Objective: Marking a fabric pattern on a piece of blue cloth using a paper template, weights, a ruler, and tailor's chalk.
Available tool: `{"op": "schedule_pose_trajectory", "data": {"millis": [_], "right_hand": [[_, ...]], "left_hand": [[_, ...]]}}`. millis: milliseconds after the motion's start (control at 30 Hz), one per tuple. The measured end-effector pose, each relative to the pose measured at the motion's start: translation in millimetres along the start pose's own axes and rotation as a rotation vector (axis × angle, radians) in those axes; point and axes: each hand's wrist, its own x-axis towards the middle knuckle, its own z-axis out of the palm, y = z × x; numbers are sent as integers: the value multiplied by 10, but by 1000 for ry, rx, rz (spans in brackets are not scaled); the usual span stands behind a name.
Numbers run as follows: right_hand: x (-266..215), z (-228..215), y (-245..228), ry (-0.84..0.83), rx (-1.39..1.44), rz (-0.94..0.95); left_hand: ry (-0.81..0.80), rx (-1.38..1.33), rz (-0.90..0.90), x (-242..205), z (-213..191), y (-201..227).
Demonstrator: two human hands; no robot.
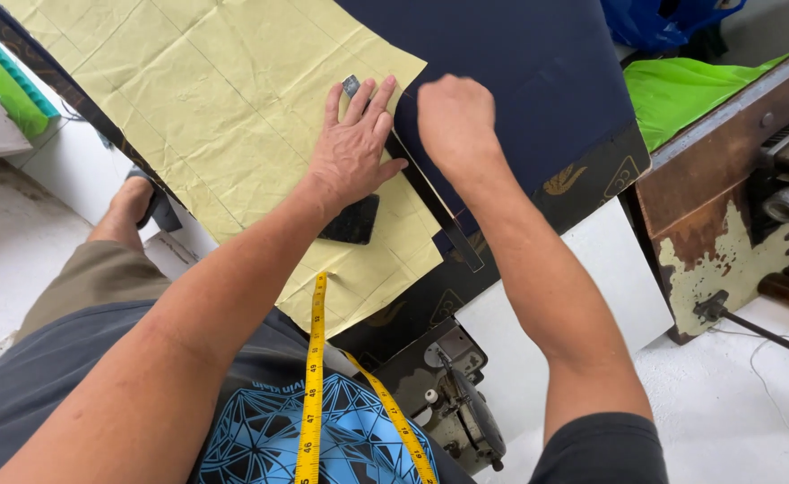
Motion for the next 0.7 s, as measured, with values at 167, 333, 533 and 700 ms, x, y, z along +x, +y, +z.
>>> {"op": "schedule_pose_trajectory", "data": {"millis": [167,333,533,700], "right_hand": [[-296,-65,334,134,739,104],[-363,314,20,107,1826,424],[-218,234,-286,321,1768,568],[-214,57,-384,311,1611,604]], "left_hand": [[48,28,51,196,36,-205],[-6,22,77,431,-314,-360],[42,-40,-4,760,0,-488],[66,30,-56,793,66,-466]]}}
